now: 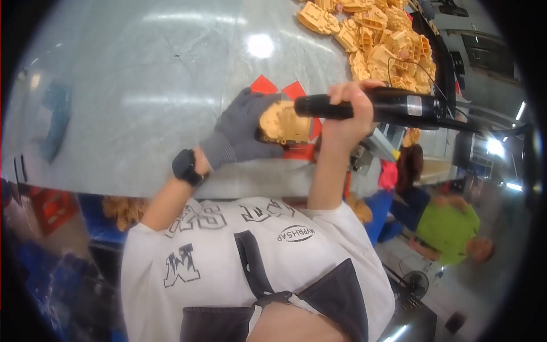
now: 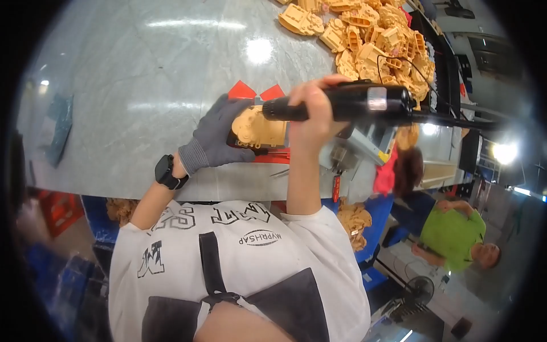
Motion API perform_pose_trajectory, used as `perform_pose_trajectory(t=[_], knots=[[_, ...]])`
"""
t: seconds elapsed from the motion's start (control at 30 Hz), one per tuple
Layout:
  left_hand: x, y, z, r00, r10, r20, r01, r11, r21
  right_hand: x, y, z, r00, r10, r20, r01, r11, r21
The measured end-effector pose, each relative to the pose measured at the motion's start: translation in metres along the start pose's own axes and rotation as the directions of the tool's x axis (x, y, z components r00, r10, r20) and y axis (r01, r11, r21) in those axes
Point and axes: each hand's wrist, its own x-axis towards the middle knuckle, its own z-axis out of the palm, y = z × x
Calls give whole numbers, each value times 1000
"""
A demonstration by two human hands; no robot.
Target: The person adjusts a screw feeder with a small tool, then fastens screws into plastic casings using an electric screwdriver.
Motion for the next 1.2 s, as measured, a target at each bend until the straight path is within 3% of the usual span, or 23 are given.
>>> perform_pose_trajectory(t=[0.07,0.13,0.2,0.23,0.27,0.3,0.33,0.43,0.47,0.53,0.7,0.8,0.87,0.9,0.97,1.07,1.13,1.2], knots=[[2,13,-12,939,-324,115,338,933,-127,1,-14,-11,994,-75,-76,83,991,105],[10,14,1,926,-369,82,375,924,-80,-9,-45,-26,987,-156,-43,161,935,315],[5,13,19,907,-410,93,415,909,-36,-13,-68,-38,972,-230,-37,231,926,300],[3,11,28,909,-417,-3,410,894,-183,-19,-79,-38,964,-262,-40,262,920,293],[13,-14,11,911,-407,-72,357,862,-361,-18,-63,-17,945,-324,-46,325,914,243],[7,-1,1,920,-389,-46,317,809,-496,-23,-69,-24,936,-351,-29,345,896,280],[3,9,-10,929,-370,-28,313,822,-475,-31,-73,-33,924,-381,-28,370,874,314],[-12,30,-35,961,-172,-215,44,866,-499,-49,-78,-46,910,-405,-93,411,849,332],[-13,29,-42,968,-162,-193,48,870,-490,-55,-76,-48,904,-408,-129,426,830,361],[-16,33,-53,947,93,-308,-210,905,-370,-68,-76,-50,888,-415,-199,459,834,307],[-26,31,-68,947,144,-289,-253,886,-389,-79,-62,-37,879,-389,-275,440,885,155],[-34,27,-70,955,55,-292,-170,908,-383,-81,-54,-34,886,-383,-262,417,905,87],[-46,21,-73,946,-305,-111,186,791,-583,-88,-46,-35,886,-355,-296,345,934,-90],[-54,17,-78,948,-297,-116,180,797,-576,-92,-44,-34,900,-378,-217,346,923,-171],[-74,6,-98,879,-475,26,420,748,-514,-99,-41,-32,877,-383,-289,327,918,-223],[-118,-1,-137,716,-693,82,564,504,-654,-102,-42,-45,882,-349,-317,299,934,-197],[-162,3,-167,658,-750,68,457,326,-827,-100,-43,-49,876,-331,-350,279,941,-192],[-237,-10,-187,530,-847,-44,322,249,-913,-94,-39,-49,868,-321,-380,274,946,-174]])
